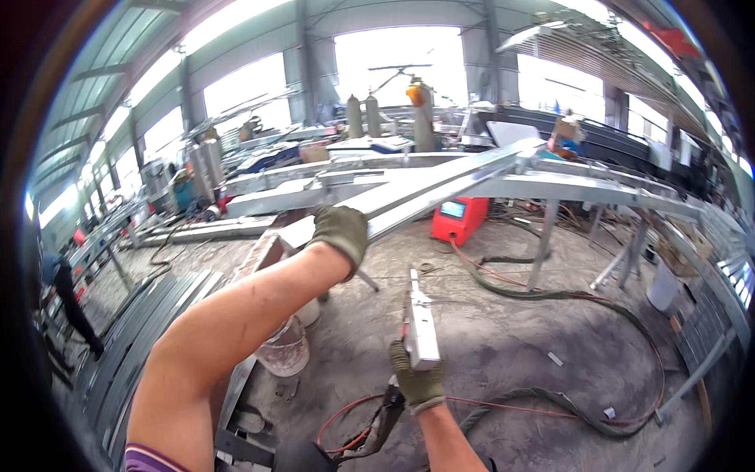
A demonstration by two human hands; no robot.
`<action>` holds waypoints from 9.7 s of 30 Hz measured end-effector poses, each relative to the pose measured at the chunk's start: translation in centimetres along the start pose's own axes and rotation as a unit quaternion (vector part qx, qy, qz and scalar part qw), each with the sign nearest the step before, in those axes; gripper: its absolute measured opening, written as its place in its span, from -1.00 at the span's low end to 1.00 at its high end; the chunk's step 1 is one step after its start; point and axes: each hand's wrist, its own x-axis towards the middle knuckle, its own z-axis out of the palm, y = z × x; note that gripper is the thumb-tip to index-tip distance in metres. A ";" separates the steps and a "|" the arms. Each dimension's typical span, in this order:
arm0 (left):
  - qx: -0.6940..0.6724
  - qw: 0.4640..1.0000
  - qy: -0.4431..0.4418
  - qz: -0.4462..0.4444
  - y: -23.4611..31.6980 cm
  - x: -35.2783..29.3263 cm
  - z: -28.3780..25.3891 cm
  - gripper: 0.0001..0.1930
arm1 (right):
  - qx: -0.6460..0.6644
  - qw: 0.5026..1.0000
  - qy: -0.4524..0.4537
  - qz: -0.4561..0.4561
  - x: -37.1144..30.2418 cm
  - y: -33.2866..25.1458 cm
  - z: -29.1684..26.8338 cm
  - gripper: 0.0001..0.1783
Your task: The person welds multiple rectangular metal frame sections using a handheld welding torch. They position the frames on a workbench, apply welds at the corners, and reposition the pieces to complete the joints.
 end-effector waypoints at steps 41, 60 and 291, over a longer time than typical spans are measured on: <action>0.085 0.965 0.245 -0.023 -0.2 -4.5 5.4 -0.37 | -0.044 0.998 0.044 -0.021 0.3 -1.1 -0.5 -0.75; -0.869 0.468 0.084 0.134 0.8 -27.0 8.2 -0.07 | -0.028 0.982 -0.164 -0.095 -5.5 -11.4 5.4 -0.65; -0.896 0.434 -0.059 0.065 1.6 -28.2 8.7 -0.32 | -0.164 0.945 -0.221 -0.175 -5.5 -6.8 5.4 -0.89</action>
